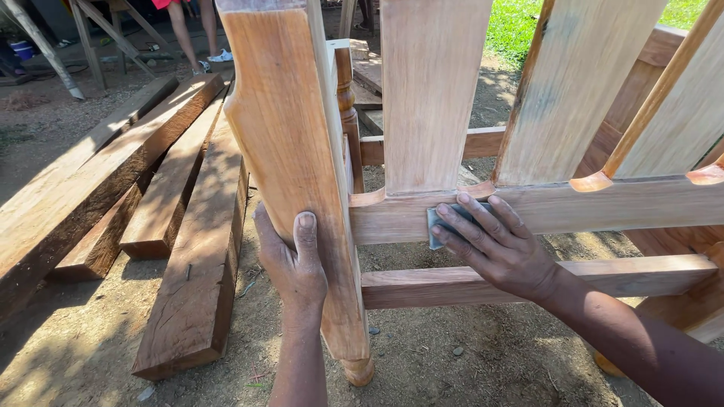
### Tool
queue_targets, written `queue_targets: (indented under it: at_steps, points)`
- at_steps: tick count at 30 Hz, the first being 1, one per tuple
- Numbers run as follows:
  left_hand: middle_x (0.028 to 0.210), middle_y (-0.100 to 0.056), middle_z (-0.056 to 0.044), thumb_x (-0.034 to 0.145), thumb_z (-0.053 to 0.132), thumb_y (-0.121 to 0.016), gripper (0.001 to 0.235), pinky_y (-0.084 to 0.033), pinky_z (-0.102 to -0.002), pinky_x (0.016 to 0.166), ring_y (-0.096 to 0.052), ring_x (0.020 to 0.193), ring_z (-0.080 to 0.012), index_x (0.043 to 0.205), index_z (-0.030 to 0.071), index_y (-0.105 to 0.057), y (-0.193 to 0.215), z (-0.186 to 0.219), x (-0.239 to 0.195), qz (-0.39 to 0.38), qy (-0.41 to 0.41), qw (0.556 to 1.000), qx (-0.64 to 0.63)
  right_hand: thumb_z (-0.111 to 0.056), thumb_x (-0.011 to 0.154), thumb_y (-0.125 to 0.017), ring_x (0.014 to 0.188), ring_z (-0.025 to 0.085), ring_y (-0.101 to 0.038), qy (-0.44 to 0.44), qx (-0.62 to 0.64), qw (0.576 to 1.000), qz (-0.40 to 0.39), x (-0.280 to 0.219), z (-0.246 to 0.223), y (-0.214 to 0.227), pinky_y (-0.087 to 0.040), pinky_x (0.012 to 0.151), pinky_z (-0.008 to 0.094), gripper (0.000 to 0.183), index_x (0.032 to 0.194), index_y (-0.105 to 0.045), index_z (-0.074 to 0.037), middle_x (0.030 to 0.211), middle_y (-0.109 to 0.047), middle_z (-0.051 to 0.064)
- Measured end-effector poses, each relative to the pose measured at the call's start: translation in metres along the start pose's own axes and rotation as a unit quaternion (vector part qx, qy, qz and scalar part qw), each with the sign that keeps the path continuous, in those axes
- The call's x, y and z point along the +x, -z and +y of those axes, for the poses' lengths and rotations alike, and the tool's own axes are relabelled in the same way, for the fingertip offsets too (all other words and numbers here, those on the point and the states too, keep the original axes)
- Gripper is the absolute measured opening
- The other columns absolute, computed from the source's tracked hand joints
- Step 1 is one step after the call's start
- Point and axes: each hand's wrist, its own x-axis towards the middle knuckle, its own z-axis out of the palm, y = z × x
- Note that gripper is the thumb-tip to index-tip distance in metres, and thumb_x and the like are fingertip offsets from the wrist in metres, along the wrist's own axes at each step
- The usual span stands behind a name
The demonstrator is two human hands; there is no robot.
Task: The person sands a wooden chair with sandpaper.
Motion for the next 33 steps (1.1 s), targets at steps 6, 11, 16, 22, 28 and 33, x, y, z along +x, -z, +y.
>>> queue_targets:
  at_steps: [6, 11, 16, 22, 28, 33]
  points:
    - [0.121, -0.065, -0.014, 0.106, 0.05, -0.058, 0.065, -0.052, -0.038, 0.1, -0.062, 0.113, -0.0194, 0.143, -0.002, -0.046, -0.001, -0.003, 0.0, 0.0, -0.015, 1.0, -0.009, -0.02, 0.096, -0.058, 0.151, 0.03, -0.038, -0.013, -0.02, 1.0, 0.005, 0.049, -0.039, -0.015, -0.016, 0.127, 0.053, 0.059, 0.155, -0.053, -0.014, 0.163, -0.043, 0.008]
    - [0.123, -0.062, -0.013, 0.109, 0.047, -0.059, 0.058, -0.049, -0.037, 0.104, -0.059, 0.117, -0.0192, 0.138, -0.002, -0.048, -0.002, -0.006, 0.001, 0.002, -0.036, 0.999, -0.006, -0.024, 0.098, -0.055, 0.153, 0.033, -0.034, -0.035, 0.037, 0.999, 0.004, 0.07, -0.056, -0.018, -0.015, 0.126, 0.056, 0.062, 0.158, -0.047, -0.009, 0.167, -0.037, 0.011]
    - [0.121, -0.061, -0.012, 0.107, 0.048, -0.058, 0.061, -0.05, -0.035, 0.101, -0.059, 0.114, -0.0185, 0.139, -0.002, -0.047, 0.0, -0.003, 0.002, -0.008, -0.027, 0.999, -0.017, -0.024, 0.097, -0.055, 0.154, 0.027, -0.035, -0.042, -0.011, 0.999, 0.009, 0.033, -0.037, -0.012, -0.018, 0.13, 0.051, 0.061, 0.157, -0.051, -0.015, 0.165, -0.04, 0.005]
    - [0.122, -0.062, -0.012, 0.108, 0.048, -0.058, 0.061, -0.049, -0.035, 0.103, -0.058, 0.115, -0.0182, 0.14, -0.003, -0.046, -0.002, -0.001, -0.002, 0.003, -0.027, 0.999, -0.024, -0.024, 0.095, -0.055, 0.153, 0.029, -0.036, -0.038, -0.009, 0.999, -0.002, 0.024, -0.037, -0.014, -0.017, 0.128, 0.054, 0.059, 0.154, -0.056, -0.015, 0.164, -0.042, 0.007]
    - [0.122, -0.059, -0.012, 0.108, 0.053, -0.057, 0.064, -0.049, -0.038, 0.103, -0.058, 0.117, -0.0187, 0.14, -0.002, -0.046, 0.0, -0.005, 0.0, -0.002, -0.033, 0.999, -0.006, -0.027, 0.097, -0.055, 0.154, 0.032, -0.033, -0.037, 0.035, 0.999, 0.018, 0.07, -0.062, -0.025, -0.014, 0.128, 0.056, 0.059, 0.154, -0.056, -0.013, 0.168, -0.037, 0.005]
    - [0.121, -0.057, -0.012, 0.107, 0.054, -0.056, 0.066, -0.05, -0.039, 0.102, -0.058, 0.117, -0.0189, 0.141, -0.001, -0.045, 0.003, -0.01, 0.0, -0.014, -0.02, 1.0, -0.005, -0.026, 0.098, -0.056, 0.155, 0.028, -0.034, -0.038, 0.01, 0.999, 0.026, 0.044, -0.044, -0.02, -0.016, 0.131, 0.051, 0.057, 0.154, -0.056, -0.016, 0.167, -0.039, 0.002]
